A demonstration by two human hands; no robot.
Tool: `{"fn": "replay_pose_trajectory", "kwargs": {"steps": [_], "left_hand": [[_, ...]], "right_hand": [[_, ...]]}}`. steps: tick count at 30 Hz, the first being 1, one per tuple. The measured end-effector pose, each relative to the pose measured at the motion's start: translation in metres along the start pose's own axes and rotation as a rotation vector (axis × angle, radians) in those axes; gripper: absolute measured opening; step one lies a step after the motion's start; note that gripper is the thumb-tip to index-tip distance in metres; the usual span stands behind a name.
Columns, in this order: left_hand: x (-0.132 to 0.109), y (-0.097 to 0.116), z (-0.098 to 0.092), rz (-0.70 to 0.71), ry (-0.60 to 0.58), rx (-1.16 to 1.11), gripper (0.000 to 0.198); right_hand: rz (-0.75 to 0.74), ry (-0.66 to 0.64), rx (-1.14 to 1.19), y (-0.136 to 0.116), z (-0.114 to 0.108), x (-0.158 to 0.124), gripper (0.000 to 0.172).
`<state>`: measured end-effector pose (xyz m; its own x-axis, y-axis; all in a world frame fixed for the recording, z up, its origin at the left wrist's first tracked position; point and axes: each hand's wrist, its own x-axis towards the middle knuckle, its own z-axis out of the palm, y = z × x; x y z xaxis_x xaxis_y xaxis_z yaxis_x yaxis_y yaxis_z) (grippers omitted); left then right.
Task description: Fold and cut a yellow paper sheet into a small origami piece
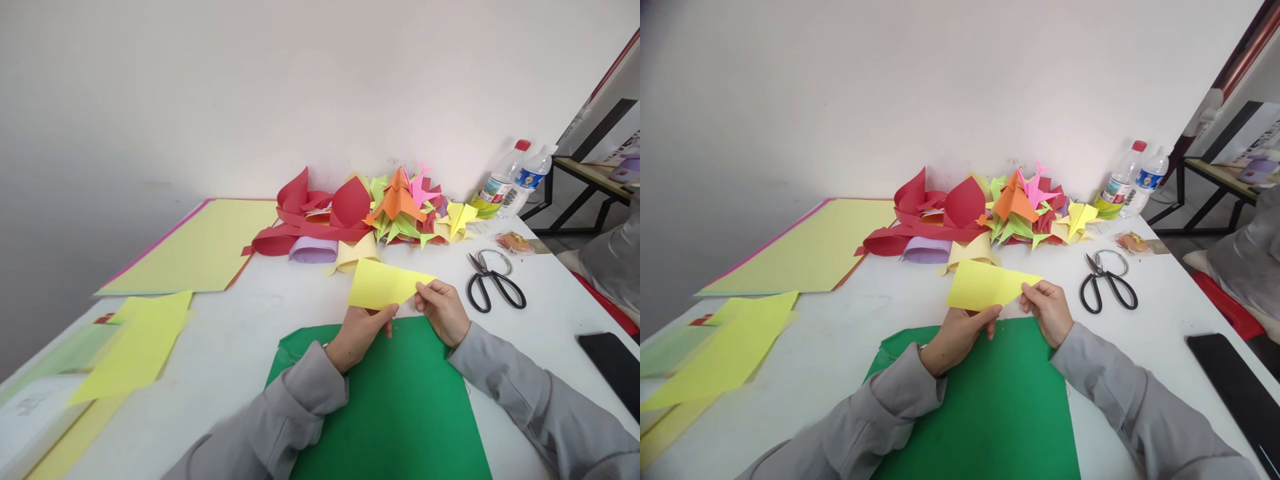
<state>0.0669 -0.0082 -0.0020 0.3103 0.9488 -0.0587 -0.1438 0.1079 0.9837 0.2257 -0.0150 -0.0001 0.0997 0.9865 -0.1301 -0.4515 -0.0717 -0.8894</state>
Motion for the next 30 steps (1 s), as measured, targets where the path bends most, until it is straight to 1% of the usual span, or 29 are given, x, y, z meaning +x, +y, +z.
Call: {"fn": "replay_pose_trajectory", "kwargs": {"steps": [4,6,9,11,13,15,18,21,27,30], "left_hand": [[0.000,0.002,0.000,-0.004,0.030,-0.033,0.020],[0.000,0.003,0.000,-0.001,0.034,-0.058,0.020],[0.001,0.002,-0.001,0.000,0.030,-0.072,0.022],[0.000,0.002,-0.001,-0.011,0.026,-0.069,0.026],[-0.001,0.004,-0.001,-0.017,0.015,-0.026,0.031],[-0.003,0.007,0.000,-0.009,-0.004,0.086,0.037],[-0.006,0.012,0.001,-0.011,-0.043,0.303,0.042],[-0.007,0.015,0.001,-0.016,-0.067,0.396,0.044],[-0.007,0.016,0.001,-0.022,-0.054,0.402,0.046],[-0.007,0.014,0.001,-0.028,-0.027,0.385,0.045]], "right_hand": [[0.021,0.043,0.138,-0.003,-0.002,0.005,0.029],[0.011,0.070,0.193,-0.004,-0.004,0.008,0.028],[-0.005,0.058,0.219,-0.004,-0.004,0.009,0.036],[-0.012,-0.004,0.158,-0.003,-0.003,0.006,0.040],[-0.031,-0.067,0.013,-0.002,-0.002,0.003,0.034],[-0.058,-0.103,-0.169,-0.001,-0.001,-0.001,0.028],[-0.076,-0.151,-0.356,0.000,0.000,-0.005,0.027],[-0.083,-0.185,-0.395,-0.001,-0.001,-0.005,0.028],[-0.075,-0.218,-0.345,-0.002,0.000,-0.005,0.024],[-0.055,-0.218,-0.334,-0.001,0.000,-0.005,0.024]]}}
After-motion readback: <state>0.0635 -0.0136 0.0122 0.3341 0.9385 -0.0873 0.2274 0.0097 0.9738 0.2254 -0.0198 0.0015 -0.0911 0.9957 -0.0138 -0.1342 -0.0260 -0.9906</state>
